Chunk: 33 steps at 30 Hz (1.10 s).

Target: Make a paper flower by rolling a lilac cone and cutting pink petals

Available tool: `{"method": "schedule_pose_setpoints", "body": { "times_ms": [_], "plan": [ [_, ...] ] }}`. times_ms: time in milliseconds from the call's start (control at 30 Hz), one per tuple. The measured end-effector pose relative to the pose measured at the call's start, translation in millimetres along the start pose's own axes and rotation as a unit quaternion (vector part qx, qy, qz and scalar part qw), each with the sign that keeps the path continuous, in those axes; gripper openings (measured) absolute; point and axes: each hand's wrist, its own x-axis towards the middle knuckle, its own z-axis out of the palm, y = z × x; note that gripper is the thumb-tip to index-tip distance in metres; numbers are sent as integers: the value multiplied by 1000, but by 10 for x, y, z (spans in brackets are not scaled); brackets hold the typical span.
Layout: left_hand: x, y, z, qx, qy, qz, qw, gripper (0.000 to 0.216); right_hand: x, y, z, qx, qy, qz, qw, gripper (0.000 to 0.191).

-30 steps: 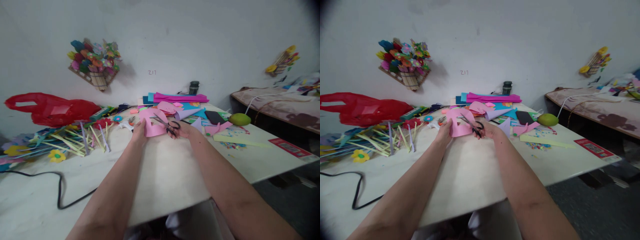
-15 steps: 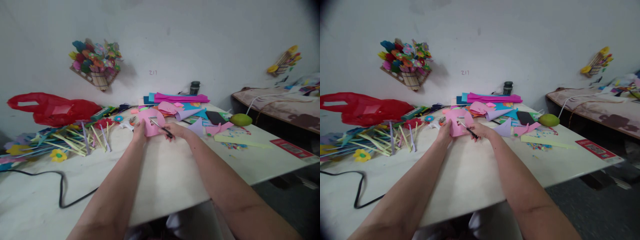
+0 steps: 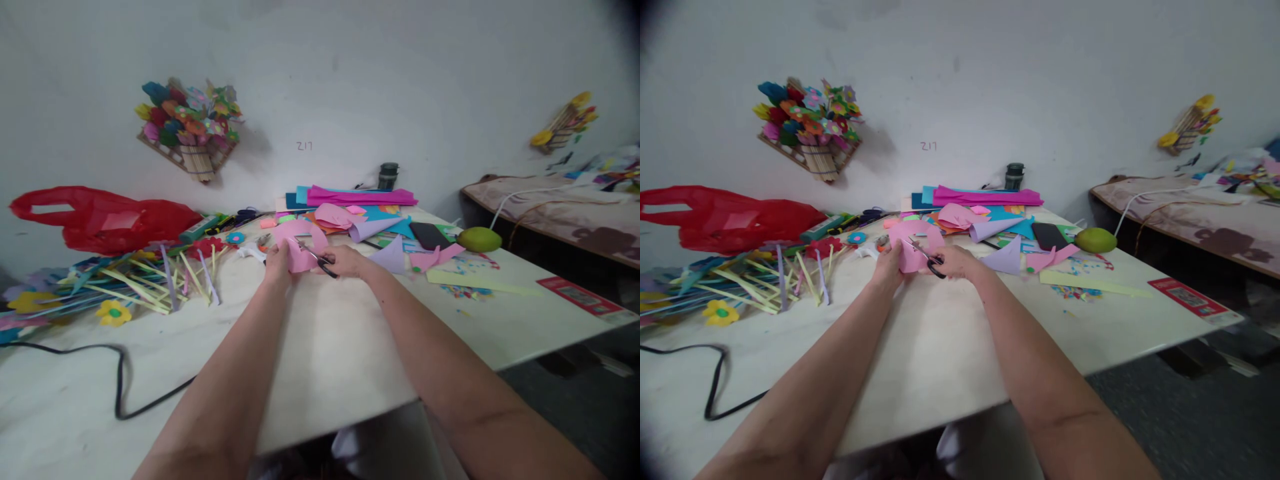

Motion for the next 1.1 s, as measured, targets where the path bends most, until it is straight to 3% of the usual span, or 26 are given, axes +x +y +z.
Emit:
{"method": "schedule_pose_setpoints", "body": {
  "times_ms": [567, 1100],
  "plan": [
    [-20, 26, 29, -25, -19, -12, 999, 8, -51, -146, -62, -172, 26, -7, 985, 43],
    [-63, 59, 71, -51, -13, -44, 998, 19, -43, -183, -71, -192, 19, -2, 981, 44]
  ]
}}
